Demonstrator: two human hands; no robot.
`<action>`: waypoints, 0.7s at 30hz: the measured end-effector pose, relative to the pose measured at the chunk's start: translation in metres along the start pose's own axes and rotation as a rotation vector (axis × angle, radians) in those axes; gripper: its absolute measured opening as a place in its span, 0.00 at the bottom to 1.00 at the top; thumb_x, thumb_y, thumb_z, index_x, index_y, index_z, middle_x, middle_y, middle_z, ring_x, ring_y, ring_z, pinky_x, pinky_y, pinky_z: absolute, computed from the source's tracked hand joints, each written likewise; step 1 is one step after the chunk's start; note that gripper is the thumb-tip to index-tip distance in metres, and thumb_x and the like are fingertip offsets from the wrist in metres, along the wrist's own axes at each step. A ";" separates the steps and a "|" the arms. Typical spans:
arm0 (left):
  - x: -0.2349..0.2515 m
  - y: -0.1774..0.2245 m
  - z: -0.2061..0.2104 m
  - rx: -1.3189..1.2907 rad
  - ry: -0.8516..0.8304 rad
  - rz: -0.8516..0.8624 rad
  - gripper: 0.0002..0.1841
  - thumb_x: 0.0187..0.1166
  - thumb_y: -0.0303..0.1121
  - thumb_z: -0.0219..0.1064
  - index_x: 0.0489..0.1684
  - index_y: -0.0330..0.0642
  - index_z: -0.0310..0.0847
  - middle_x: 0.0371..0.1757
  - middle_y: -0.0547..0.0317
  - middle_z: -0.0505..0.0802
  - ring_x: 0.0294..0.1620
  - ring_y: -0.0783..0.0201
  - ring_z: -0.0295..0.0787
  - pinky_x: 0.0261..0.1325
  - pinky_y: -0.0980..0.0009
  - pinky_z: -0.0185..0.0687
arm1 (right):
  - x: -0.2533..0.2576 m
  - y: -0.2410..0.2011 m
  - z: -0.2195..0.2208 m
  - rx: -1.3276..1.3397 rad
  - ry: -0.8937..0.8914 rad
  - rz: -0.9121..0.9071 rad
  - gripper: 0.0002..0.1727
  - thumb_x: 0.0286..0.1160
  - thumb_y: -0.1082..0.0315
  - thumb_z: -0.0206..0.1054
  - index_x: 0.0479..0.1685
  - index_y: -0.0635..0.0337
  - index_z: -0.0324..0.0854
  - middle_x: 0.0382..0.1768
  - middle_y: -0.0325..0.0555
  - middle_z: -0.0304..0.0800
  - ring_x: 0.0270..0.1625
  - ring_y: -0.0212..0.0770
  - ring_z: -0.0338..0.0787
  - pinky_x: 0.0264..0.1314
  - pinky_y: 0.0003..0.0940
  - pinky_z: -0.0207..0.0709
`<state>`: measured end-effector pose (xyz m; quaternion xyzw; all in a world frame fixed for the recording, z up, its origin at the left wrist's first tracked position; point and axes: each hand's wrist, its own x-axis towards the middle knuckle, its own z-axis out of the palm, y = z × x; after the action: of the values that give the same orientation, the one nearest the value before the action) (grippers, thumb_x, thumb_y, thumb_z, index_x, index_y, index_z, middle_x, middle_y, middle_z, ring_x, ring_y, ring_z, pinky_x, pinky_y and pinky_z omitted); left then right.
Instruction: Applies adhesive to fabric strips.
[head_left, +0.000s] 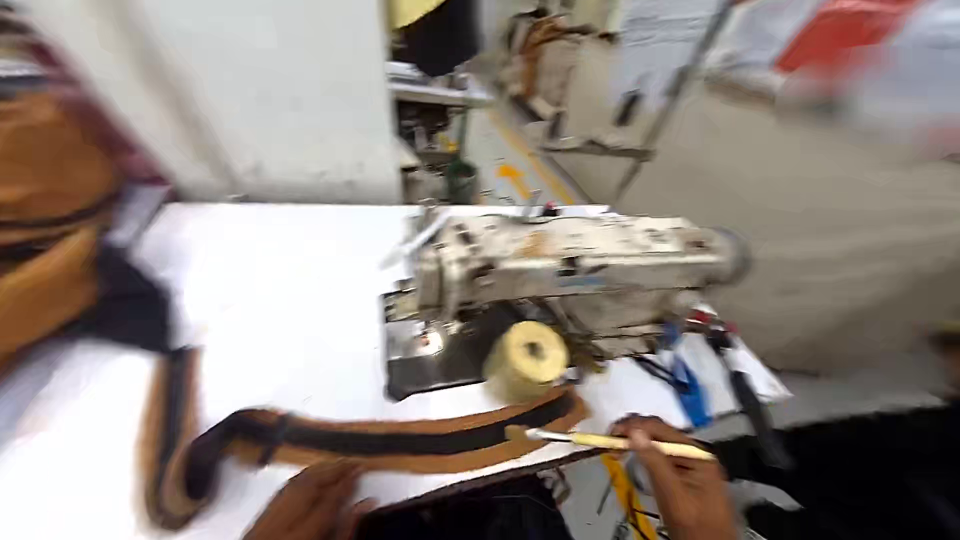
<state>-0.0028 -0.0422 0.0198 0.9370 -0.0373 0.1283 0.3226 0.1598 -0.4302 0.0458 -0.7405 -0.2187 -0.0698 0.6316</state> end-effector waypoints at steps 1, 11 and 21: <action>0.002 0.010 0.015 0.019 0.047 -0.011 0.18 0.86 0.41 0.65 0.59 0.37 0.91 0.63 0.42 0.93 0.70 0.45 0.88 0.77 0.47 0.78 | 0.004 -0.010 0.005 -0.053 -0.048 -0.013 0.13 0.86 0.53 0.64 0.49 0.44 0.92 0.43 0.31 0.96 0.41 0.28 0.94 0.45 0.26 0.91; 0.028 0.018 0.084 0.259 0.442 -0.115 0.17 0.83 0.47 0.64 0.44 0.46 0.95 0.50 0.57 0.96 0.58 0.56 0.92 0.67 0.57 0.84 | 0.028 -0.017 0.080 -0.058 -0.311 -0.143 0.07 0.73 0.64 0.77 0.45 0.52 0.94 0.47 0.42 0.94 0.50 0.37 0.94 0.48 0.31 0.92; 0.020 0.020 0.086 0.280 0.461 -0.232 0.24 0.76 0.58 0.68 0.45 0.47 0.95 0.51 0.59 0.96 0.59 0.55 0.91 0.68 0.55 0.83 | 0.043 -0.012 0.142 -0.124 -0.472 -0.195 0.08 0.79 0.60 0.72 0.47 0.50 0.94 0.47 0.33 0.95 0.49 0.29 0.94 0.49 0.26 0.93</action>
<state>0.0324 -0.1108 -0.0285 0.9165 0.1627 0.3041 0.2028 0.1686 -0.2819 0.0453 -0.7491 -0.4255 0.0312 0.5068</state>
